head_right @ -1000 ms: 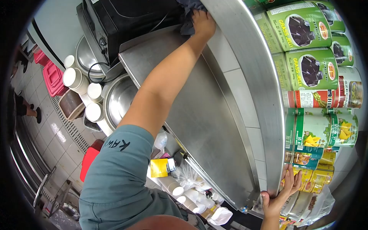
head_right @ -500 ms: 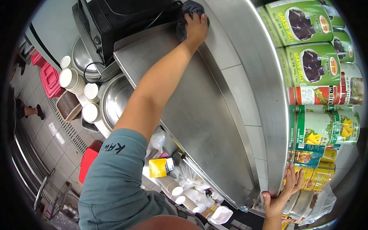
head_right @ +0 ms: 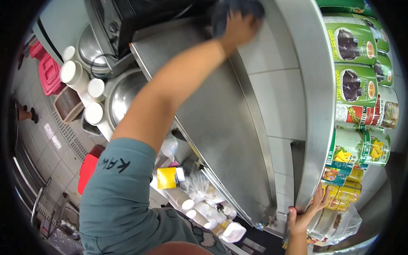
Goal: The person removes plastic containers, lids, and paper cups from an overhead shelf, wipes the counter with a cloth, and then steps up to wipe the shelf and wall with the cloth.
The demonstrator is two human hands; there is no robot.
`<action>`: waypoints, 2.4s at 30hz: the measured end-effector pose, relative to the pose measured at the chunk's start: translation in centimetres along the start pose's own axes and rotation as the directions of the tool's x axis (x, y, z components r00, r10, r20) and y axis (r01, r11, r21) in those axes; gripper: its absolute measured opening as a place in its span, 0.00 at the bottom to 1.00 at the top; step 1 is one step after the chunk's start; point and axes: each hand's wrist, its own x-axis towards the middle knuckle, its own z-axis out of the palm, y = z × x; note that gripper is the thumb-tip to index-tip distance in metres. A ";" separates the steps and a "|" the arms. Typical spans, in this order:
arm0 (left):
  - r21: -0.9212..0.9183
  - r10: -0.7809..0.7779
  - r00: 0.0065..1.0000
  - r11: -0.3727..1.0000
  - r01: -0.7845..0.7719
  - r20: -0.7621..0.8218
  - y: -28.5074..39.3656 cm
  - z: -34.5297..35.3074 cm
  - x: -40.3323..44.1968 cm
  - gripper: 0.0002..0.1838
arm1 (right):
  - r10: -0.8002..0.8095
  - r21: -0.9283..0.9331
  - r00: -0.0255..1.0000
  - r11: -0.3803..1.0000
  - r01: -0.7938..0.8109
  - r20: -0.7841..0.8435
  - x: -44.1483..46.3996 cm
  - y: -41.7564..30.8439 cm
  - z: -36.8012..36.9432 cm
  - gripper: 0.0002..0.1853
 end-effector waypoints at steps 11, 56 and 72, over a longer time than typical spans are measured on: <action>-0.013 0.797 0.552 0.572 -0.820 0.244 9.2 1.1 -13.1 0.24 | 0.058 0.013 0.998 0.998 -0.058 -0.017 -0.7 0.4 0.2 0.54; -0.229 0.771 0.129 0.337 -0.913 0.624 12.6 0.3 -13.1 0.15 | 0.035 -0.022 0.999 0.999 -0.036 -0.037 -0.3 0.4 0.2 0.54; 0.033 -0.167 0.949 0.986 0.164 0.267 3.8 -5.2 11.8 0.33 | 0.073 -0.039 0.997 0.996 -0.074 -0.025 -1.8 1.6 0.5 0.57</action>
